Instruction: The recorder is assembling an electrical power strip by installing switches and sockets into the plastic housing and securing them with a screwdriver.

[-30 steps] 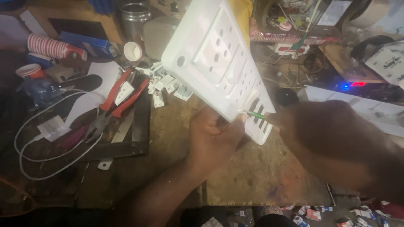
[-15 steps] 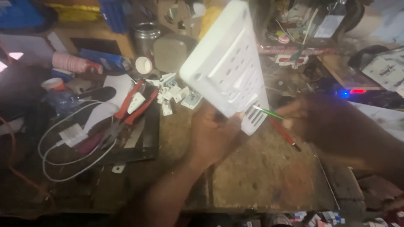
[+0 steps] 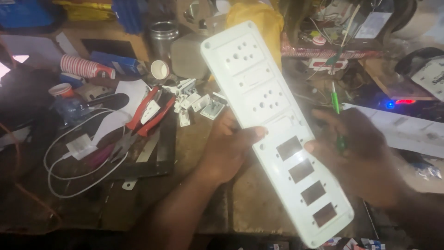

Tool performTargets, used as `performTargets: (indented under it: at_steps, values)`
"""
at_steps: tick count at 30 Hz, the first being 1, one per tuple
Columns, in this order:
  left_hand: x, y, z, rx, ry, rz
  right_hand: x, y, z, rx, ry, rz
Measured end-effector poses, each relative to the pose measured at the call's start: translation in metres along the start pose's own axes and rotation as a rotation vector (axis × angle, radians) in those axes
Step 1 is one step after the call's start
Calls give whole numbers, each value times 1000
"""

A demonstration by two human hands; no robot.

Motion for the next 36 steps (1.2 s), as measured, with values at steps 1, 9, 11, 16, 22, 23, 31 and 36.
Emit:
performTargets:
  at_steps: [1,9,11,16,22,23,31,36]
  values:
    - [0,0,-1,-2,1,2,1,-2,-4,1,2,-2]
    - [5,-4,-35,-171,-128,-47,33,-30,11,236,481,20]
    - [8,-4,-38,-182,-115,-36,41,-36,16,248,469,55]
    - [10,-3,-38,-193,-9,29,43,-48,14,270,310,163]
    - [-6,-7,-58,-367,88,111,32,-53,-4,-2,281,349]
    - [-4,-8,-59,-387,80,84,33,-53,-4,-29,277,345]
    - [13,-10,-45,-298,57,-23,12,-39,15,-137,78,140]
    - [6,-7,-37,-228,236,57,35,-49,80,198,-66,-200]
Point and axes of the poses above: each hand's wrist, its own y-axis towards the middle knuckle, its own x-axis out of the palm, z = x × y, the point moved 10 cm from there along y, towards the middle knuckle, and after that the axes turned 14 degrees about -y, right-handed, at the moved point
